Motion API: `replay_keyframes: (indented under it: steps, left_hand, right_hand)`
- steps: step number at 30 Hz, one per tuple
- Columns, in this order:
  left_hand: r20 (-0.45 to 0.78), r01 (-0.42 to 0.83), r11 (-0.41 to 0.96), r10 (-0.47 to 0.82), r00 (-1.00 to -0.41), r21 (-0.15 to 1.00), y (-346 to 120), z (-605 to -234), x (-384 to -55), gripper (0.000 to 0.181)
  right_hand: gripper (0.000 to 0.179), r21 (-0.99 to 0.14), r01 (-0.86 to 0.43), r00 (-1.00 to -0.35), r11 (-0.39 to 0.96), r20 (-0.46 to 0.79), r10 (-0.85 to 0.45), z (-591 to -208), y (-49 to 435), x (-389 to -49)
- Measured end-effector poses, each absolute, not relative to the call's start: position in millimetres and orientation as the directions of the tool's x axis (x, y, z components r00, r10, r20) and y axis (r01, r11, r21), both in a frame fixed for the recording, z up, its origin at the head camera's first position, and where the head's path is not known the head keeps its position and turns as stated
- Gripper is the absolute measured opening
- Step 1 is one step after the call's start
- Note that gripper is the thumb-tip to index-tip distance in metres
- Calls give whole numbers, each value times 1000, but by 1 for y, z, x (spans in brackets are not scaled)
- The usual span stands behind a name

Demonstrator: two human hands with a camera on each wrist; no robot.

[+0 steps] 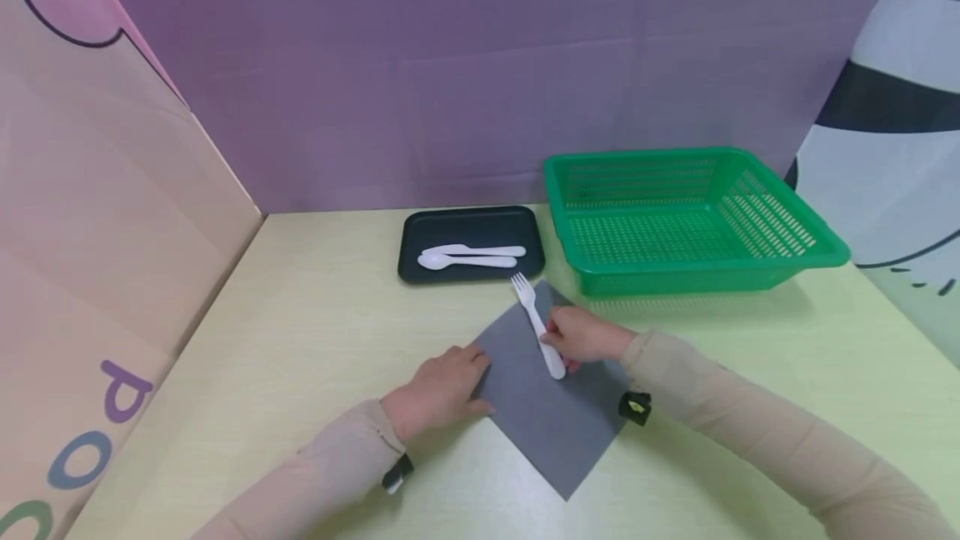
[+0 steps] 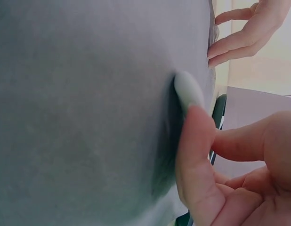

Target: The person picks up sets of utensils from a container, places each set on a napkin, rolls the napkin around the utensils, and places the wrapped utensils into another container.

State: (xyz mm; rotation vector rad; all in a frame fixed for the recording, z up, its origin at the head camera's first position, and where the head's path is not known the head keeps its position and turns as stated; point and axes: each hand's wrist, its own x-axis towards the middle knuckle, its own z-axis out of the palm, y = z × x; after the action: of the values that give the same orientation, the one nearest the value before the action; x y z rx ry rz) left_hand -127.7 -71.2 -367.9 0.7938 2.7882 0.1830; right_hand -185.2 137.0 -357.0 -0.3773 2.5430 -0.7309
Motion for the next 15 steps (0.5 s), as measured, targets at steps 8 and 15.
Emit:
replay_keyframes:
  steps: [8, 15]
  left_hand:
    - [-189, 505, 843, 534, -824, 185, -71, -369, -128, 62]
    - [-182, 506, 841, 537, -824, 189, -72, -369, -128, 62]
  right_hand:
    - [13, -588, -91, -844, 804, -383, -376, -358, 137, -186]
    - [15, -581, -41, -845, 813, -415, -339, -358, 135, -187]
